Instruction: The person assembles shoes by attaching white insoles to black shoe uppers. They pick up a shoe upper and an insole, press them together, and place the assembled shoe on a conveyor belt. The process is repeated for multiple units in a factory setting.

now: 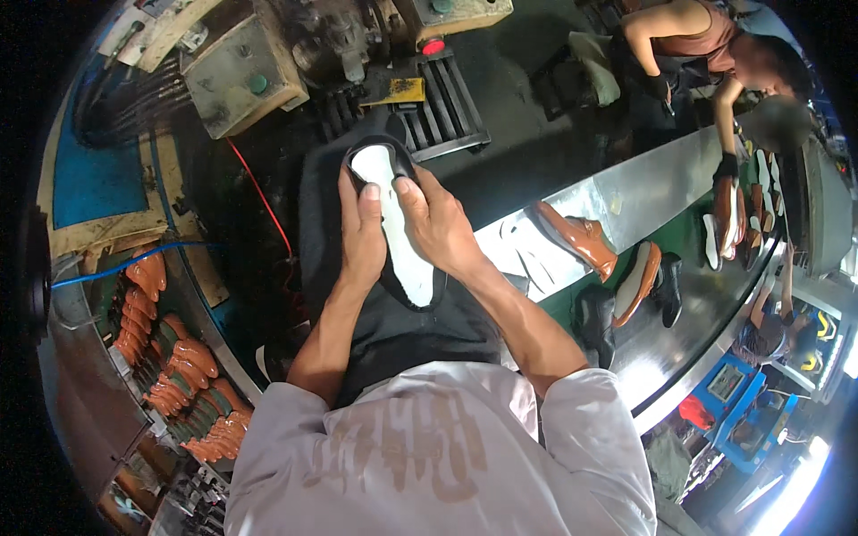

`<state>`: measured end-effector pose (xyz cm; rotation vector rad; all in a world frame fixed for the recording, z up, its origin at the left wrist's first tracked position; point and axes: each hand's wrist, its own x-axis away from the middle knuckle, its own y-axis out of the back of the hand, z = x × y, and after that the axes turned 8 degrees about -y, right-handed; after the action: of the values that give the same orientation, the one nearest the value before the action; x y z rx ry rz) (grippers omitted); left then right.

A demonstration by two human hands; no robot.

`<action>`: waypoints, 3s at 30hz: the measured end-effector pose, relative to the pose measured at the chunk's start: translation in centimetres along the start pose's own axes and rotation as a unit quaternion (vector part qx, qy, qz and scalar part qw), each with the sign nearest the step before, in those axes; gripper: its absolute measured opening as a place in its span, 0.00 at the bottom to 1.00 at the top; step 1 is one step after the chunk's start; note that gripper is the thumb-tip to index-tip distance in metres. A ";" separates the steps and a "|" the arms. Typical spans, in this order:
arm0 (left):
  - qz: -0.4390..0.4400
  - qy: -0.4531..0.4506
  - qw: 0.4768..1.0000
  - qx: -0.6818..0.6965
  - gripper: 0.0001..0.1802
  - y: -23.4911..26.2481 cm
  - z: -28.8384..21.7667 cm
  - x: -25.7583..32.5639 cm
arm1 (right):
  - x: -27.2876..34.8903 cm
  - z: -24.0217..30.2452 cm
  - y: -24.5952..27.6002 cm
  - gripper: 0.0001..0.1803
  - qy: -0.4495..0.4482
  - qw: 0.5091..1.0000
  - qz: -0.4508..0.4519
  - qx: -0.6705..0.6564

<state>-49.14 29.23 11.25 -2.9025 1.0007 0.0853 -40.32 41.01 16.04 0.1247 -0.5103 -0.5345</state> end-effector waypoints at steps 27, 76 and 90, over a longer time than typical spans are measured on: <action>0.079 -0.063 0.933 -0.346 0.10 7.2 3.9 -12.4 | 0.4 -0.8 2.6 0.36 0.218 0.880 0.044 0.420; 0.039 0.128 0.951 0.277 0.49 22.8 -6.2 0.6 | -26.3 22.1 -1.0 0.42 0.367 0.833 -0.217 0.353; -0.169 0.261 0.854 0.417 0.45 15.4 -8.4 -3.6 | -29.8 24.5 -4.6 0.38 0.371 0.822 -0.256 0.347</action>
<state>-61.19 18.61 19.11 -2.2199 0.3631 -0.9470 -76.54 52.88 23.34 1.1578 0.1418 -0.7454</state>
